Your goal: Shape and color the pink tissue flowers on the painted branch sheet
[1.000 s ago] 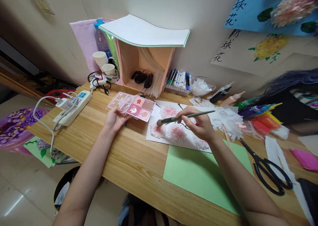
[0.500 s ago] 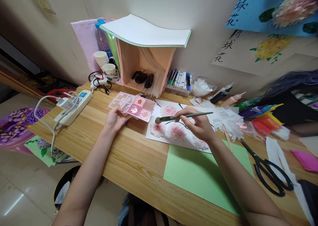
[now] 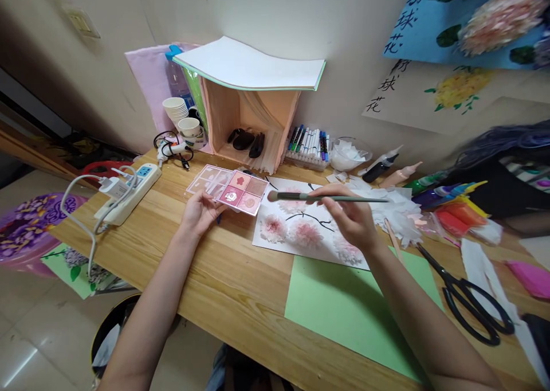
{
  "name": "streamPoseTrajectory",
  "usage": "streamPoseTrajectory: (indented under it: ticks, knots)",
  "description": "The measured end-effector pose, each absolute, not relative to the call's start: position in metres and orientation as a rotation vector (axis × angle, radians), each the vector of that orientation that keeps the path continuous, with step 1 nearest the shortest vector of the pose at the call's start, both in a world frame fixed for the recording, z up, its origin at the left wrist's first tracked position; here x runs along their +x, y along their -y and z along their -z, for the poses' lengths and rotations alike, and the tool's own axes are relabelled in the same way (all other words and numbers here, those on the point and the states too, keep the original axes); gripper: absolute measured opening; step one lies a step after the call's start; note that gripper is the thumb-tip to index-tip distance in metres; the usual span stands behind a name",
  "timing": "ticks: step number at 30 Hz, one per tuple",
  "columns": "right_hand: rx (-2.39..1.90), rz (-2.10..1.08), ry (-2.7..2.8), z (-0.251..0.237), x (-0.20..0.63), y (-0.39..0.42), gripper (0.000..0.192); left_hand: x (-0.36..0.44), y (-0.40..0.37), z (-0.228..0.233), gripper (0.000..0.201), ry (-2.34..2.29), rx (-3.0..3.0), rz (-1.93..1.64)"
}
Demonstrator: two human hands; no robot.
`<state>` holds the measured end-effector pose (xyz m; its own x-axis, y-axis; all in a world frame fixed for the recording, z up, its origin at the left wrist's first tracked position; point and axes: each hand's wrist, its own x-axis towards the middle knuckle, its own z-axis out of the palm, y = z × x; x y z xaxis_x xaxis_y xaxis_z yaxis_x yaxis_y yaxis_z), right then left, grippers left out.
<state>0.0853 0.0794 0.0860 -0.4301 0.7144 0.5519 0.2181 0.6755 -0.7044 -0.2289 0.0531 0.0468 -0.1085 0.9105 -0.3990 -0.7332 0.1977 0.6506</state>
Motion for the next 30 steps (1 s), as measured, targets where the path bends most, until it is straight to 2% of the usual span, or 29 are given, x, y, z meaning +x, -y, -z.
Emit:
streamPoseTrajectory:
  ticks: [4, 7, 10, 15, 22, 26, 30]
  knots:
    - [-0.781, -0.546, 1.764, -0.102, 0.105, -0.084, 0.019, -0.230, -0.052, -0.050, 0.051, -0.914, 0.221, -1.438]
    - [-0.967, -0.635, 1.938, -0.103, 0.118, -0.089, 0.017, -0.230, -0.052, -0.051, 0.047, -0.922, 0.211, -1.454]
    - [-1.102, -0.745, 1.926, -0.092, 0.121, -0.094, 0.024, -0.230, -0.053, -0.048, 0.047, -0.941, 0.198, -1.466]
    - [-1.044, -0.749, 1.983, -0.078, 0.114, -0.098, 0.025, -0.232, -0.055, -0.040, 0.051, -0.946, 0.192, -1.471]
    - [-0.948, -0.673, 1.964, -0.084, 0.114, -0.105, 0.021, -0.220, -0.055, -0.043, 0.056, -0.965, 0.178, -1.501]
    - [-0.811, -0.616, 1.658, -0.099, 0.113, -0.104, 0.022, -0.194, -0.055, -0.048, 0.051, -0.937, 0.200, -1.494]
    - [-0.699, -0.702, 1.776, -0.111, 0.096, -0.102, 0.020, -0.164, -0.062, -0.055, 0.045, -0.902, 0.218, -1.480]
